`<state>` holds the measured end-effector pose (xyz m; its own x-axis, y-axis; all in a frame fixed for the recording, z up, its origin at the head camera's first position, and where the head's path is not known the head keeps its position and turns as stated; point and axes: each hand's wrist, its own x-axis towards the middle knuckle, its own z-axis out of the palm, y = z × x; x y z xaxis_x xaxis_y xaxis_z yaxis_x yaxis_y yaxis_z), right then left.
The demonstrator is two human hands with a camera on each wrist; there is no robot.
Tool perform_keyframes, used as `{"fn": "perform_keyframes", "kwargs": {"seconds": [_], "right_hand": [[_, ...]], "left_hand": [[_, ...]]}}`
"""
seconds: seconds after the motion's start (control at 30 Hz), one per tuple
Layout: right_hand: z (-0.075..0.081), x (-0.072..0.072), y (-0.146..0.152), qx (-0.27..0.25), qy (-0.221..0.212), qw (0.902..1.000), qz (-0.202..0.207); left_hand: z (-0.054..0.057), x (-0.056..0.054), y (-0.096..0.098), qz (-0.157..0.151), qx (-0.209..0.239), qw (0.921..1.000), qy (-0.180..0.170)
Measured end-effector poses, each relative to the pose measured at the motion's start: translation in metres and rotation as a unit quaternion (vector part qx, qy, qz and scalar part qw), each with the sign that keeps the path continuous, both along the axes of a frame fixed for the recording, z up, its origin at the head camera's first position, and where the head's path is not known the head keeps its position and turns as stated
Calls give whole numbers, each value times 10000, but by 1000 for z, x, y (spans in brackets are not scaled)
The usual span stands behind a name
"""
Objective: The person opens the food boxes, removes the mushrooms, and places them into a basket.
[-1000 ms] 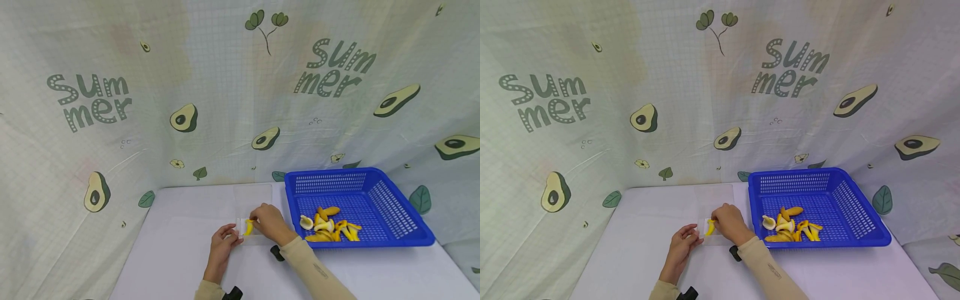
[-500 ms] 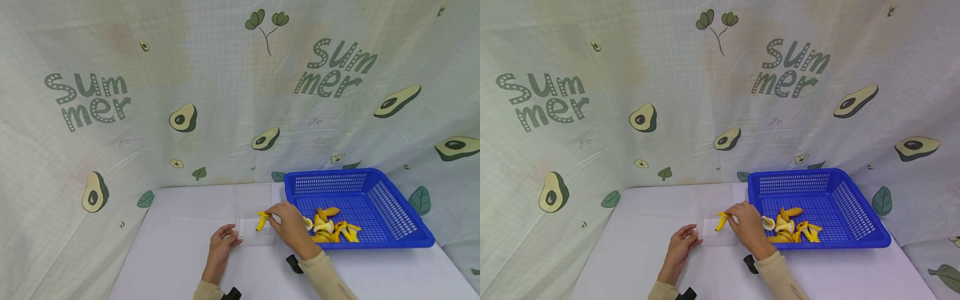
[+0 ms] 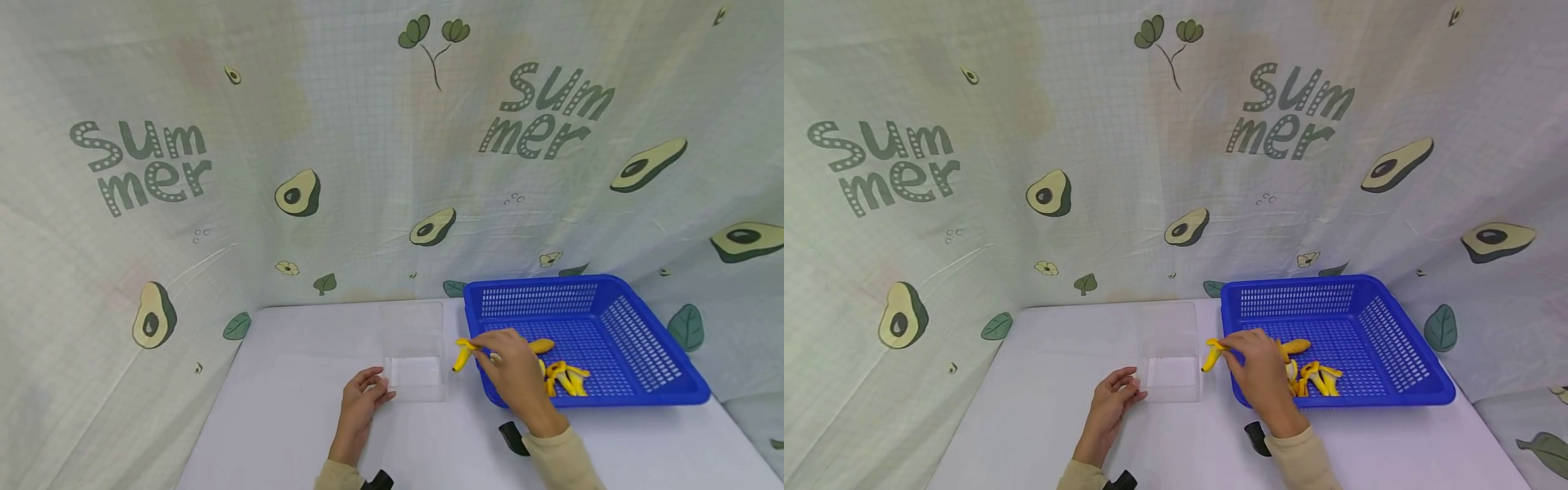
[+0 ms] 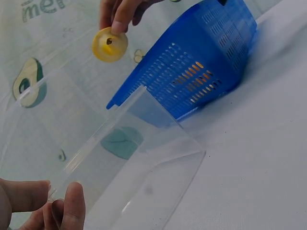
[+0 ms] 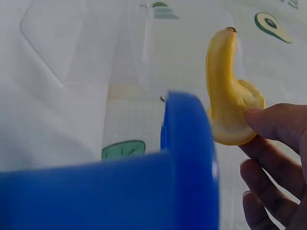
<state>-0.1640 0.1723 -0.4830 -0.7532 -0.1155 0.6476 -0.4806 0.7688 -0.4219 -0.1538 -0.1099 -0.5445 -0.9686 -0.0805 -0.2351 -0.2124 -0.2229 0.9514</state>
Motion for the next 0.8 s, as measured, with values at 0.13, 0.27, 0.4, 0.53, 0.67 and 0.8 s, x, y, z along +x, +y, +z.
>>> {"fn": "perform_keyframes", "kwargs": {"seconds": [0.13, 0.27, 0.4, 0.53, 0.67, 0.8], "right_hand": [[1, 2, 9, -167, -46, 9998, -59], [1, 3, 15, -230, -56, 9997, -86], [3, 5, 18, -287, -142, 9994, -145], [4, 6, 21, -380, -198, 9989, -183], [5, 7, 26, -338, -129, 9991, -207], [6, 10, 31, -162, -63, 9993, -321]], "left_hand": [[0, -1, 0, 12, -22, 10000, -21], [0, -1, 1, 37, -78, 9999, -65], [-1, -1, 1, 31, -78, 9999, -89], [-1, -2, 0, 0, -59, 10000, -68], [-1, -2, 0, -23, -42, 10000, -42], [-1, -1, 0, -37, -33, 10000, -40]]}}
